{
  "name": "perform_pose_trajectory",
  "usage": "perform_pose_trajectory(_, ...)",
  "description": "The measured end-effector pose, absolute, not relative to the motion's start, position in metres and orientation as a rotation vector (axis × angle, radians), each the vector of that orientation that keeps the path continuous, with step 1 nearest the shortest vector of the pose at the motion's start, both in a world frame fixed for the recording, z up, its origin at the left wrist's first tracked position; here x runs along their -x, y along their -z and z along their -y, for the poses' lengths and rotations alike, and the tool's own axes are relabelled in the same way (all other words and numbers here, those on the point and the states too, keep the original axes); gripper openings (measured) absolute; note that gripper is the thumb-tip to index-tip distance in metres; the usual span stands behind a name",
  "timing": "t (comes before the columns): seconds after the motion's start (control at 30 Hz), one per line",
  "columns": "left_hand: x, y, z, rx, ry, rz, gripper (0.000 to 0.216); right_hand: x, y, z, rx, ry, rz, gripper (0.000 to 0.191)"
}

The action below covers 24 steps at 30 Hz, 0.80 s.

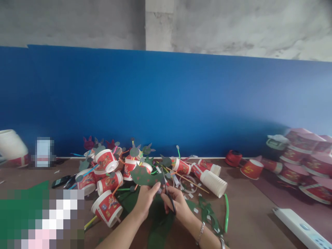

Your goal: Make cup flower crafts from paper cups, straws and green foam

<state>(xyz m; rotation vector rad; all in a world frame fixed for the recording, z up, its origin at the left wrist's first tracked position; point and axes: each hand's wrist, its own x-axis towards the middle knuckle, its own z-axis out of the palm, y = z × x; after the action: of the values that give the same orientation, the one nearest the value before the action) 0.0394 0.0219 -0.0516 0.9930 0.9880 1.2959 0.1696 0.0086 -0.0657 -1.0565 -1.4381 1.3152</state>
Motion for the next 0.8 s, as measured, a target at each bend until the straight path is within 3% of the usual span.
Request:
perform_pose_trajectory(0.53, -0.0336, 0.0594, -0.0288, -1.104, -1.213, -1.042, 0.038, -0.173, 0.0678, -0.0111, 1.045, -1.352, 1.419, 0.038)
perform_pose_trajectory(0.8, -0.0304, 0.055, -0.0302, -1.1, -1.219, -0.987, 0.03, -0.1757, 0.0688, -0.0123, 1.075, -1.352, 1.443, 0.04)
